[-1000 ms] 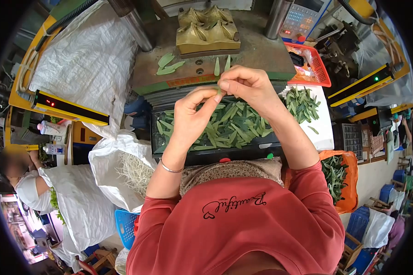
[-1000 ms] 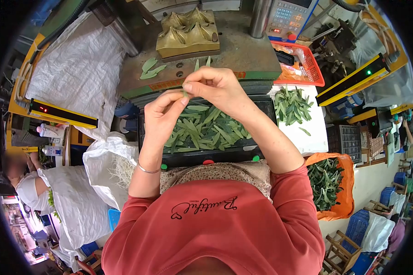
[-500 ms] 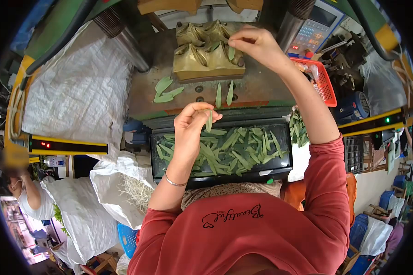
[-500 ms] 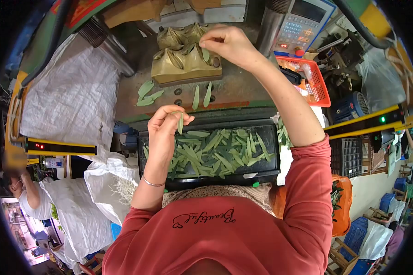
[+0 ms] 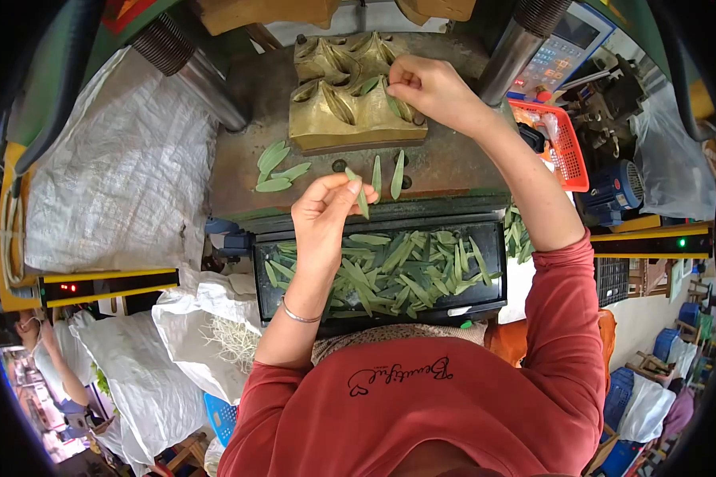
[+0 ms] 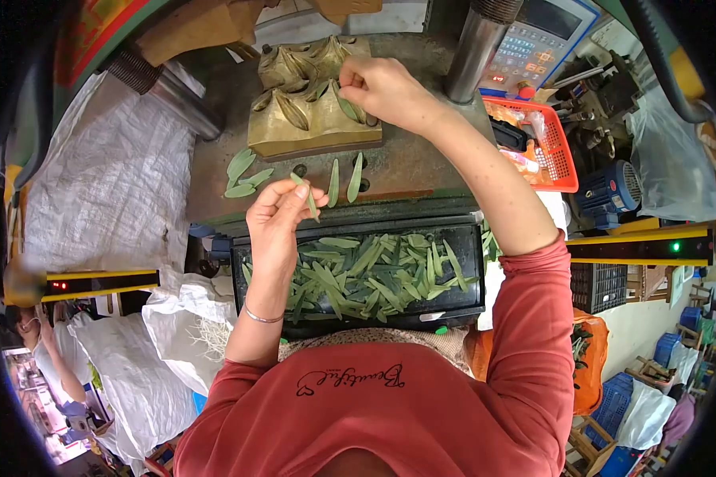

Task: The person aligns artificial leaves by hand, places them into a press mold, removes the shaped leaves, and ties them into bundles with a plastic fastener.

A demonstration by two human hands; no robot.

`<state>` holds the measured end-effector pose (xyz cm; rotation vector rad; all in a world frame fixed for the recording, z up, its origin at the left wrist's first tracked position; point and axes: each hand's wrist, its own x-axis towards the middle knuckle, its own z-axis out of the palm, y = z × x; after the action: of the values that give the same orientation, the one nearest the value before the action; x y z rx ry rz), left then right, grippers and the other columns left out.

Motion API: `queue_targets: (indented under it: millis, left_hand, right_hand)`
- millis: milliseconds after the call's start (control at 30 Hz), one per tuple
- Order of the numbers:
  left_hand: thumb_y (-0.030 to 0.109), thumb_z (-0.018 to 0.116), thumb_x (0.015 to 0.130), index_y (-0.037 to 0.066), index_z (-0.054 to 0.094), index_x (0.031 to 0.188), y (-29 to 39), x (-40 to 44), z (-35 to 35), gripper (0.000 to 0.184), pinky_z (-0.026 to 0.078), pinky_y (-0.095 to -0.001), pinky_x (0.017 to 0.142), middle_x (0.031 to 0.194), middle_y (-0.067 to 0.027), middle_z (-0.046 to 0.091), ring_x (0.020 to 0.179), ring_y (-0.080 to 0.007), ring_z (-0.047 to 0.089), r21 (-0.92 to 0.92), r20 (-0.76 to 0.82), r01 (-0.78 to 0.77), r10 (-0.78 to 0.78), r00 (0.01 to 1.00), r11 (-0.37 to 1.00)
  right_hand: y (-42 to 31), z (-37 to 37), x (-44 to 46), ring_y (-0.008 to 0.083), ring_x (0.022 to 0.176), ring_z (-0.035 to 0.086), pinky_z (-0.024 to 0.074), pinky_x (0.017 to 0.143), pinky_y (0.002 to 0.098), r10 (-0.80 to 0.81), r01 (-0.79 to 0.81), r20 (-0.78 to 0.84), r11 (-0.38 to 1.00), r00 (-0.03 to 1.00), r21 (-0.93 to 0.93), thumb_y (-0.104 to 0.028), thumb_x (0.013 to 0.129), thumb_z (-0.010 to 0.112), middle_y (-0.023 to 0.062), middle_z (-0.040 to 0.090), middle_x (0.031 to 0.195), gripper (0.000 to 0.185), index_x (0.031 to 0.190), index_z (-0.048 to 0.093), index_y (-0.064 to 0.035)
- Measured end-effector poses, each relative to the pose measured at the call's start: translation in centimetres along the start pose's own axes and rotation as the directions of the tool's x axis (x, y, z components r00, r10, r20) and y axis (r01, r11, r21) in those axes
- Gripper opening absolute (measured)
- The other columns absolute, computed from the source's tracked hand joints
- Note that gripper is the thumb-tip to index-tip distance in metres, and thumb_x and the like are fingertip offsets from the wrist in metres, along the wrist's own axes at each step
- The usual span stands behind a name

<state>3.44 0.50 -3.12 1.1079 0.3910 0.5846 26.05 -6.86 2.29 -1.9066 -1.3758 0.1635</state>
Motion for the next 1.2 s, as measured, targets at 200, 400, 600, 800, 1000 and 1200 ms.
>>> queue_targets:
  millis: [200,400,600,800,1000,1200]
  left_hand:
    - [0.002,0.059,0.086,0.000,0.061,0.095,1.5,-1.6,1.1,0.009,0.046,-0.0199,0.061,0.079,-0.0084,0.067,0.073,-0.0141,0.064,0.153,0.015,-0.122,0.121,0.993,0.981]
    - [0.002,0.059,0.086,-0.001,0.062,0.092,1.4,-2.6,3.0,0.007,0.047,-0.0194,0.062,0.077,-0.0074,0.066,0.072,-0.0130,0.064,0.221,0.119,-0.191,0.168,0.979,0.956]
    - [0.002,0.059,0.086,0.000,0.062,0.091,-0.1,-3.2,1.5,0.007,0.048,-0.0190,0.064,0.076,-0.0062,0.066,0.070,-0.0122,0.064,0.258,0.019,-0.075,0.072,0.997,0.963]
    - [0.002,0.059,0.086,0.001,0.062,0.092,-2.0,-2.3,-0.4,0.007,0.048,-0.0192,0.064,0.076,-0.0055,0.066,0.069,-0.0120,0.064,0.229,-0.001,0.008,-0.008,1.000,0.973]
    - [0.002,0.058,0.086,0.001,0.062,0.092,-2.5,-0.9,-1.2,0.007,0.048,-0.0194,0.062,0.076,-0.0053,0.066,0.069,-0.0120,0.064,0.217,-0.025,0.035,-0.030,0.999,0.976]
    - [0.003,0.058,0.087,0.001,0.062,0.093,-2.4,-0.7,-1.0,0.008,0.048,-0.0192,0.061,0.077,-0.0057,0.066,0.069,-0.0123,0.064,0.244,-0.044,0.033,-0.023,0.999,0.969]
  right_hand:
    - [-6.3,0.9,-5.4,0.0110,0.058,0.050,0.0413,0.053,0.0221,-0.129,0.190,-0.280,0.960,0.951,0.206,-0.005,0.078,0.064,0.0046,0.060,0.072,0.010,0.087,0.065,-0.0011]
    - [-7.6,2.6,-9.0,0.0077,0.060,0.051,0.0410,0.055,0.0187,0.042,0.080,-0.220,0.852,0.975,0.517,-0.007,0.080,0.066,0.0026,0.060,0.074,0.011,0.090,0.066,-0.0019]
    - [-5.0,-1.4,-3.2,0.0068,0.062,0.050,0.0421,0.057,0.0194,0.116,0.081,-0.375,0.879,0.920,0.469,-0.013,0.082,0.065,0.0002,0.061,0.074,0.013,0.088,0.066,-0.0006]
    - [1.4,-1.1,4.0,0.0064,0.060,0.048,0.0373,0.053,0.0205,0.156,-0.024,-0.262,0.895,0.952,0.446,-0.011,0.081,0.064,0.0003,0.060,0.069,0.012,0.081,0.065,0.0007]
    - [6.0,1.0,6.8,0.0083,0.065,0.051,0.0429,0.061,0.0203,0.076,0.012,-0.212,0.921,0.974,0.388,-0.012,0.085,0.060,0.0009,0.059,0.074,0.014,0.089,0.064,0.0001]
    - [6.6,1.1,7.0,0.0085,0.064,0.050,0.0418,0.059,0.0210,0.026,-0.003,-0.239,0.995,0.971,0.095,-0.010,0.085,0.059,0.0005,0.059,0.075,0.013,0.093,0.061,0.0002]
